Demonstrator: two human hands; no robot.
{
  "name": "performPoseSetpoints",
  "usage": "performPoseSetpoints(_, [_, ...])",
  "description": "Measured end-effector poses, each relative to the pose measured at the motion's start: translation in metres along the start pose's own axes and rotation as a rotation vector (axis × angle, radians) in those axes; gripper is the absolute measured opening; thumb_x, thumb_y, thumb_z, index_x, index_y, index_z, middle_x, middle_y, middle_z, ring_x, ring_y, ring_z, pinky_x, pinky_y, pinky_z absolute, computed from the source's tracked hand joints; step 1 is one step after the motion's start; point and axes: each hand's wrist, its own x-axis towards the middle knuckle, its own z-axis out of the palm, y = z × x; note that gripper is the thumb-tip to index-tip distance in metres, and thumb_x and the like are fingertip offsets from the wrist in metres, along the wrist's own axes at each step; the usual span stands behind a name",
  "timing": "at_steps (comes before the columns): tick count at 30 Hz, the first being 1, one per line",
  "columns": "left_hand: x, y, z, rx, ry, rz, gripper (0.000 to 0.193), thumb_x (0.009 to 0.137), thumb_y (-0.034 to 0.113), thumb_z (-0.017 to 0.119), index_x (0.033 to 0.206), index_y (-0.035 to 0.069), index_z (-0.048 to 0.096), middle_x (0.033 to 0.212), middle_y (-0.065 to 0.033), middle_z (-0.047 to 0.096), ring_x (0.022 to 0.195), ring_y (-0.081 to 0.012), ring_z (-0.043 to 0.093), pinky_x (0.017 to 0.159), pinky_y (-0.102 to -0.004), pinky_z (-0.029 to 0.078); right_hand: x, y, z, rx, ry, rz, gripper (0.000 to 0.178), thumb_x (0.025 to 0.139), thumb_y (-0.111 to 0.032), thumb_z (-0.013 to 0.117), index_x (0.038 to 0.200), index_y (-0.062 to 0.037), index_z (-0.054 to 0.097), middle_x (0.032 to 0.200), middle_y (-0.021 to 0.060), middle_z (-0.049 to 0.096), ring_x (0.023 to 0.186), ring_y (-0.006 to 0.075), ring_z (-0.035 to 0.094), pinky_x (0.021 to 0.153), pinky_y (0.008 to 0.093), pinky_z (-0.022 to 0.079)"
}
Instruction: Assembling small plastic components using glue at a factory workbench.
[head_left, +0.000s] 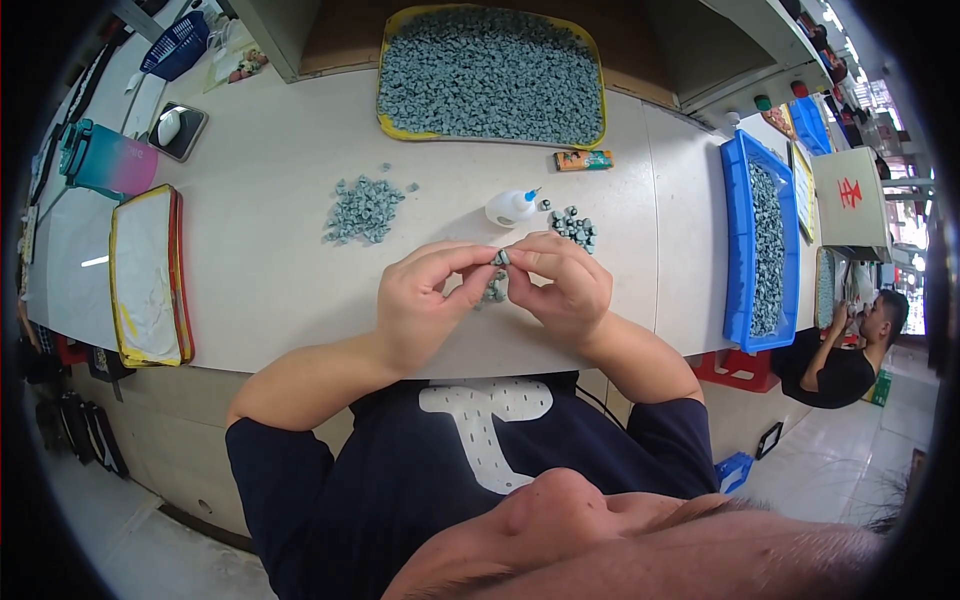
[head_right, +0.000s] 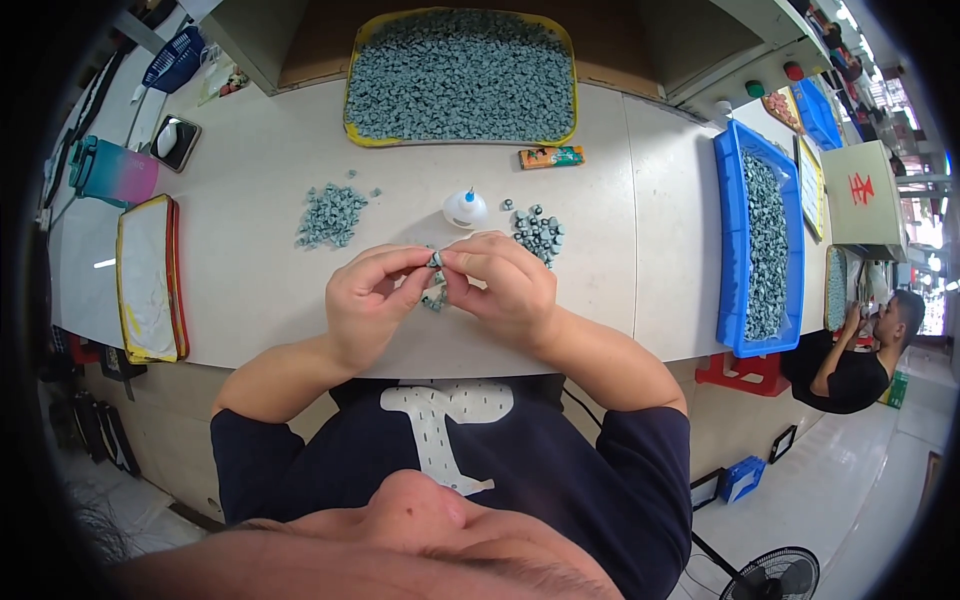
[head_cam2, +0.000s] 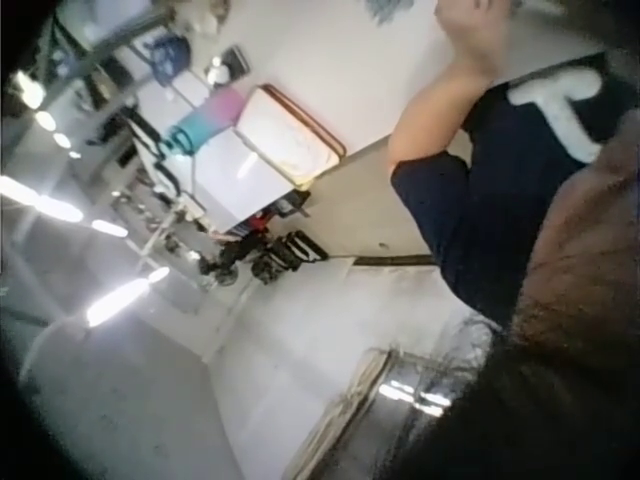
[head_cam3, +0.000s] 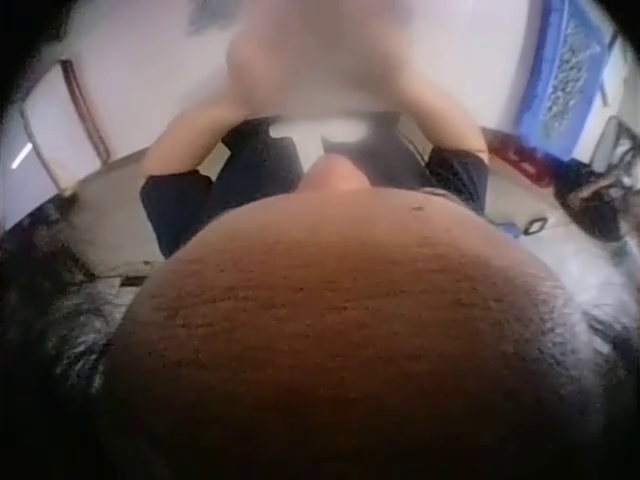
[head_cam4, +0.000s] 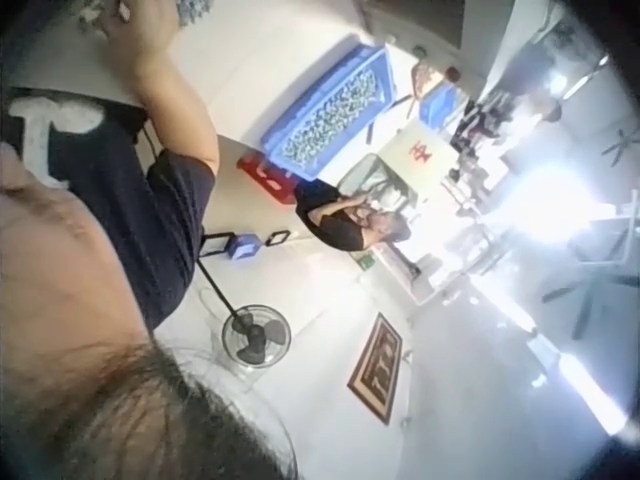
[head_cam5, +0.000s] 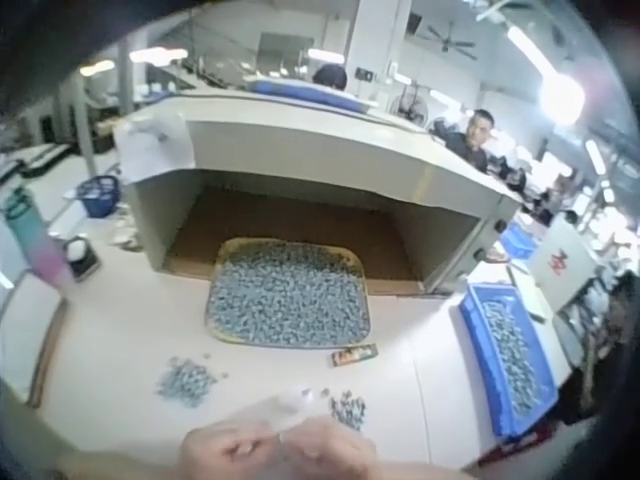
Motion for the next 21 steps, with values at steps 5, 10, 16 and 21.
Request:
performPoseSetpoints(5, [0.007,-0.006,0.000,0.332,0.034,0.392,0.020,0.078,-0.008,0.069,0.097,-0.002,0.066,0.090,-0.0108,0.066,0.073,-0.0186,0.064,0.063,-0.0267,0.052,0.001,-0.005,-0.004,-0.044,-0.045,0.144,0.028,0.065,0.009,0.073,0.089,-0.0015,0.063,0.084,0.0108,0.068,0.071,0.0215,0.067,0.064,0.0288,0.054])
performPoseSetpoints(10, [0.012,-0.012,-0.001,0.473,0.049,0.598,0.025,0.070,-0.007,0.073,0.094,-0.001,0.065,0.089,-0.0113,0.065,0.070,-0.0241,0.062,0.060,-0.0305,0.052,0.000,-0.006,-0.005,-0.063,-0.076,0.176,0.029,0.064,0.012,0.071,0.089,0.0000,0.062,0.082,0.0109,0.069,0.073,0.0213,0.068,0.066,0.0284,0.055])
performPoseSetpoints(16, [0.014,-0.013,-0.001,0.522,0.060,0.763,0.029,0.067,-0.009,0.073,0.094,-0.004,0.064,0.089,-0.0122,0.063,0.069,-0.0261,0.061,0.059,-0.0319,0.051,0.001,-0.004,-0.009,-0.019,-0.099,0.162,0.029,0.065,0.013,0.070,0.090,0.0004,0.062,0.084,0.0113,0.069,0.073,0.0218,0.068,0.067,0.0290,0.055])
performPoseSetpoints(21, [0.015,-0.008,-0.010,0.618,0.007,0.870,0.030,0.067,-0.005,0.071,0.096,-0.007,0.063,0.091,-0.0145,0.062,0.074,-0.0266,0.061,0.062,-0.0329,0.051,0.004,-0.008,-0.007,-0.024,-0.108,0.159,0.029,0.066,0.011,0.070,0.091,-0.0002,0.063,0.085,0.0117,0.069,0.074,0.0222,0.067,0.066,0.0287,0.055])
